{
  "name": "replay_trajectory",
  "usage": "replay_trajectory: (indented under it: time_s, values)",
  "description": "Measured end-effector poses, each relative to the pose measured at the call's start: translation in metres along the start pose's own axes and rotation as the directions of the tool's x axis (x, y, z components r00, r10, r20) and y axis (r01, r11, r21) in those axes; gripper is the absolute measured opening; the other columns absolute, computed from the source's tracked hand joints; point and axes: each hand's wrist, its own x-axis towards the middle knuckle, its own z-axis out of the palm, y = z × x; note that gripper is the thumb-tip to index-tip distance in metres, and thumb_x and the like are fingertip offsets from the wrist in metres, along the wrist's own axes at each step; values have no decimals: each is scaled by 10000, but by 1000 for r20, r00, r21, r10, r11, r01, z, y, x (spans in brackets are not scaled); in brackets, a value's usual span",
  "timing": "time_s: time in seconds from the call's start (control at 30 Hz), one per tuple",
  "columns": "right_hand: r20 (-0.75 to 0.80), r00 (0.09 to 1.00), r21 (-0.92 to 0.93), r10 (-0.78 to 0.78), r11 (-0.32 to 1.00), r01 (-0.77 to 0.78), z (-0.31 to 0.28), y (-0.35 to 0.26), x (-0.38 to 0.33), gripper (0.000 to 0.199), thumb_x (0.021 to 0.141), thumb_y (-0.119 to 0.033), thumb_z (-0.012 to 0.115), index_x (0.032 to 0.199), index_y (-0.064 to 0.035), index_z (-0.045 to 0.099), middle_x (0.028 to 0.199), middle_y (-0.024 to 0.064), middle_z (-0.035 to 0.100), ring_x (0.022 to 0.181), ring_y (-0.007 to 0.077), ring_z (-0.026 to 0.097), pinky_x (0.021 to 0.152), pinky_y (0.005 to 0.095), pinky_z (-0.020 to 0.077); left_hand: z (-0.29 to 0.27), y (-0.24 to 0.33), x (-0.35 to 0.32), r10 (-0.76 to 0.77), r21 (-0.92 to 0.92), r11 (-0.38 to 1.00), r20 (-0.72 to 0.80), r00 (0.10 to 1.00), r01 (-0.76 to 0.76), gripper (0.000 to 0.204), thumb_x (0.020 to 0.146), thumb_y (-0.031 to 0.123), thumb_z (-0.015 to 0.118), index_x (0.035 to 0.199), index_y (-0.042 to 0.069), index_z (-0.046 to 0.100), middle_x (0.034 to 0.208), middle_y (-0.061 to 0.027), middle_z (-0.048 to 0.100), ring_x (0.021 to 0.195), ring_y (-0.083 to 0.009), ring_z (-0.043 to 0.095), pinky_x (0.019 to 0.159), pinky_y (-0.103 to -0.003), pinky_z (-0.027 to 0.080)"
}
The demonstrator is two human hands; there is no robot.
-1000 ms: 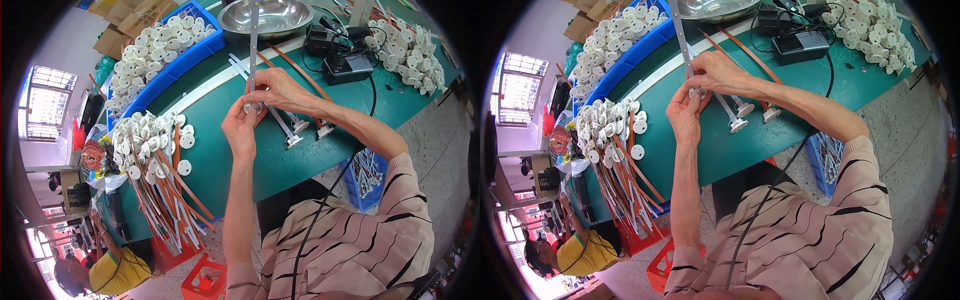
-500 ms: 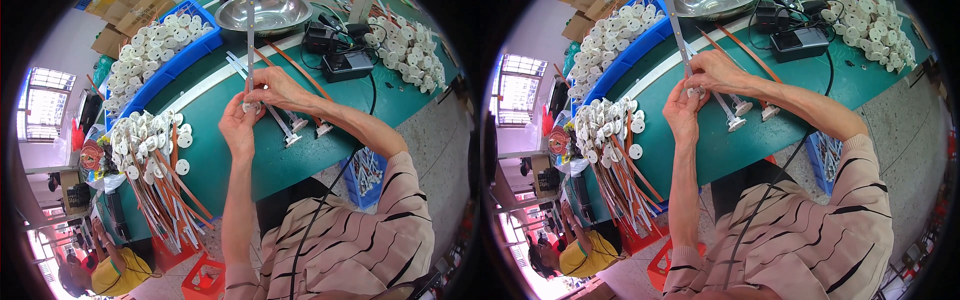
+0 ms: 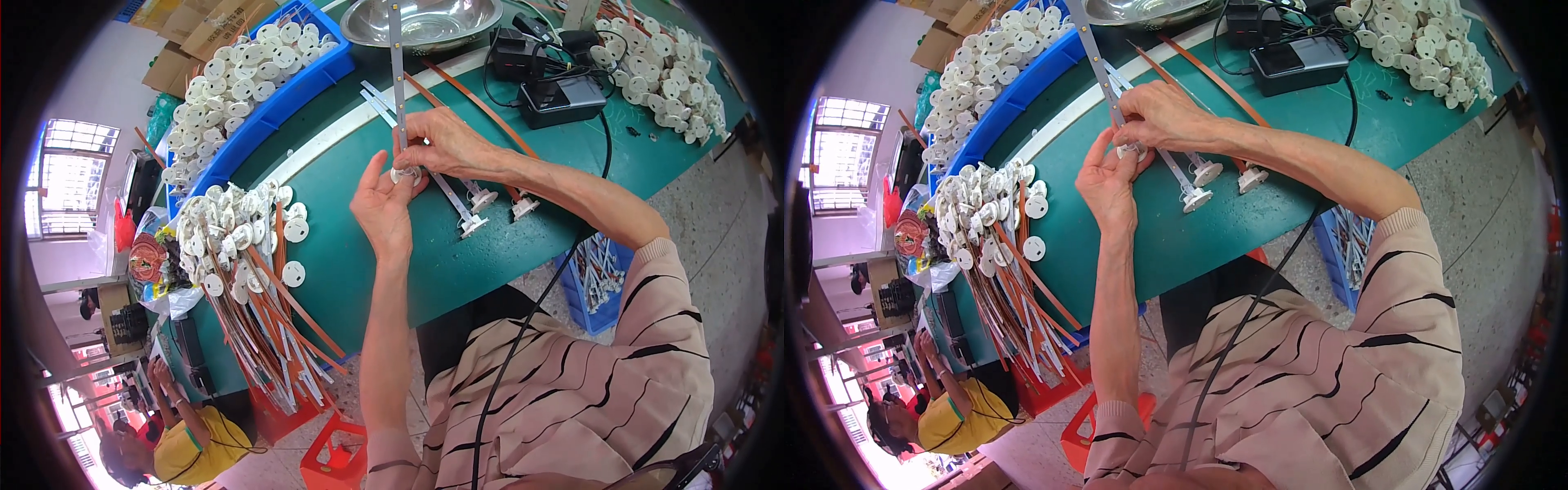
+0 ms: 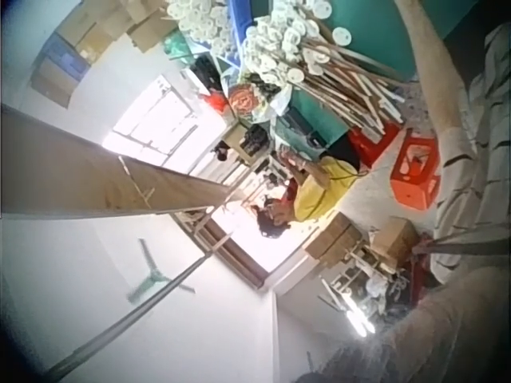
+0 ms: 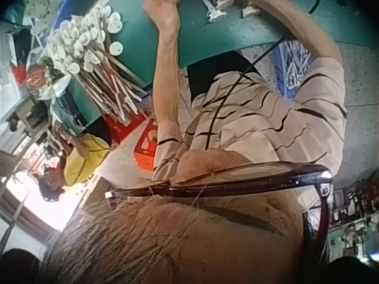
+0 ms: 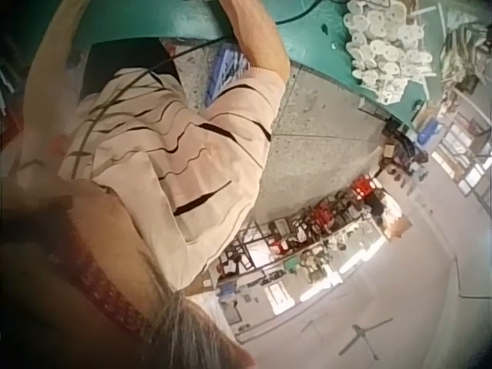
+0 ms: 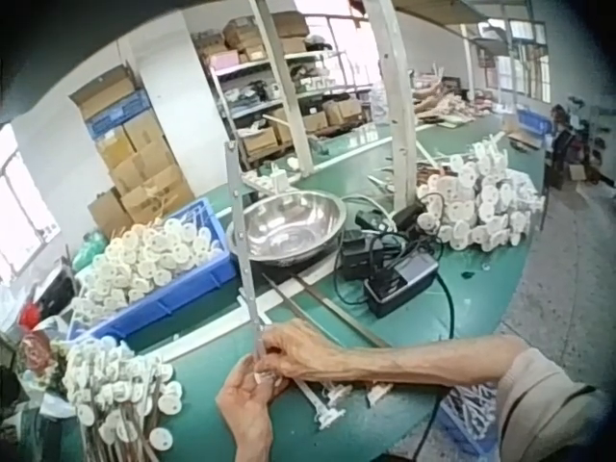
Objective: The person takes LED strips with plastic bases from a container onto the workbench, then repeatedly fits circular plastic bases onto the ends of LED light strips by hand and sets the assembled pieces on the table.
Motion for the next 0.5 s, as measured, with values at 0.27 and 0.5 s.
replay_trajectory:
  time_s: [0.27, 0.5]
  values:
    - [-2, 1000, -14, 17, 1000, -17, 1, 1, -1, 137, 757, -96, 667, 741, 20, 598, 701, 92, 589, 636, 169, 564, 577, 325, 443, 0, -1, 1, 4, -17, 1000, -2, 1000, -4, 449, 823, -146, 506, 1254, -119, 382, 1059, -235, 601, 924, -258, 636, 794, -368, 576]
    - [38, 999, 36, -21, 999, 20, -2, -4, -3, 141, 759, -90, 667, 730, 29, 597, 659, 91, 596, 636, 152, 594, 573, 304, 463, 0, -1, 1, 4, -21, 1000, -20, 1000, -5, 442, 833, -136, 512, 1253, -123, 376, 1037, -245, 605, 921, -258, 634, 790, -377, 577]
